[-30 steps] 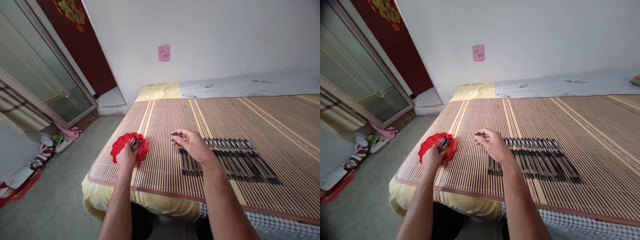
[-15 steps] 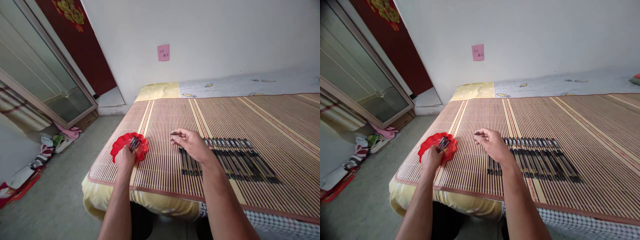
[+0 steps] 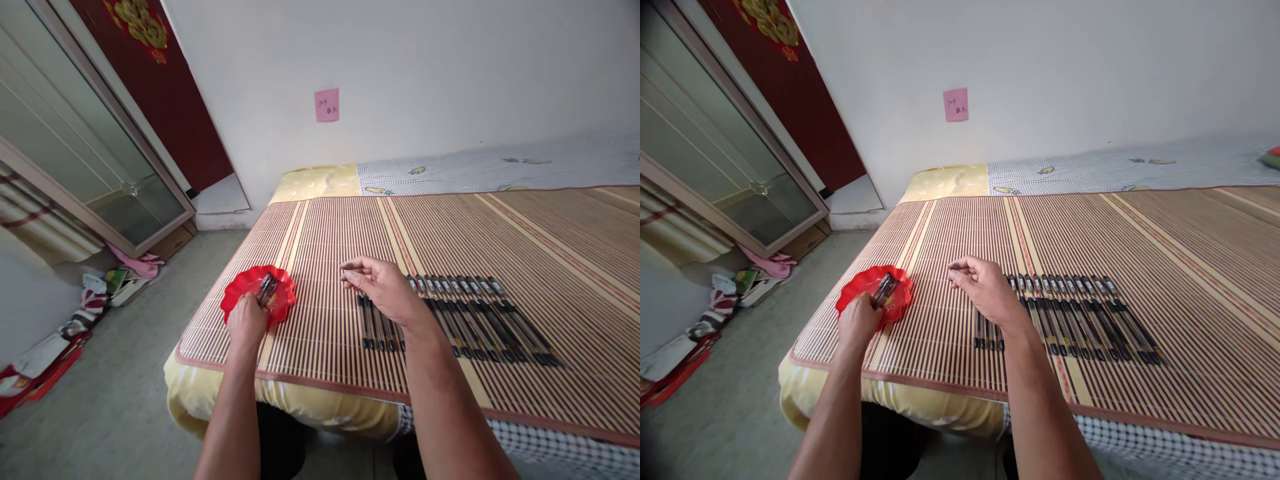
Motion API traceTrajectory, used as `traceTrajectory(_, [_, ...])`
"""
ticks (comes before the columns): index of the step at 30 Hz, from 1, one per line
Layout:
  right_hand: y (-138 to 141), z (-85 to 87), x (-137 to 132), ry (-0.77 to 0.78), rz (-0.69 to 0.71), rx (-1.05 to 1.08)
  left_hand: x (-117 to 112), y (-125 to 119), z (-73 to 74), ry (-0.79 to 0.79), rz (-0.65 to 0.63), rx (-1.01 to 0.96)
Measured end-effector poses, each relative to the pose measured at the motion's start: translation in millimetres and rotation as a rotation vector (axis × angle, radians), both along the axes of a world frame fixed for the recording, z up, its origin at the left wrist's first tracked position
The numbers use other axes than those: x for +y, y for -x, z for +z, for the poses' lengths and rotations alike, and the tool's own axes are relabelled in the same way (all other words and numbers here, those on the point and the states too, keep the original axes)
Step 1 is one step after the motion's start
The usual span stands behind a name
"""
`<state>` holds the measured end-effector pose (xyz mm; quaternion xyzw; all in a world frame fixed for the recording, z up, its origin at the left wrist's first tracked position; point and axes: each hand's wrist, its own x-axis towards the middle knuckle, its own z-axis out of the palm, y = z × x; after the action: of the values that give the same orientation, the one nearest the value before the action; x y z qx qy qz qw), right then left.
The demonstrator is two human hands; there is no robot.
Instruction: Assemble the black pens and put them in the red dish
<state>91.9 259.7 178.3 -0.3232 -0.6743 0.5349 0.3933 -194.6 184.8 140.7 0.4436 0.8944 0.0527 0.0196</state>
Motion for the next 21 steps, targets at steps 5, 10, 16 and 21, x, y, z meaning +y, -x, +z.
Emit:
traceTrajectory(5, [0.9,-2.9,1.1,-0.005,0.002,-0.006,6.1,-5.0,0.5,-0.112,0.041,0.003])
traceTrajectory(10, [3.1,-3.7,1.2,-0.007,0.001,0.0,11.0,-12.6,-0.9,-0.114,0.037,-0.005])
traceTrajectory(16, [2.5,-0.6,-0.6,-0.003,-0.008,-0.027,10.1,-14.9,-3.3,-0.085,0.003,0.002])
traceTrajectory(21, [2.4,-0.9,-0.9,-0.004,-0.007,-0.017,10.3,-12.3,-6.5,-0.072,-0.021,-0.012])
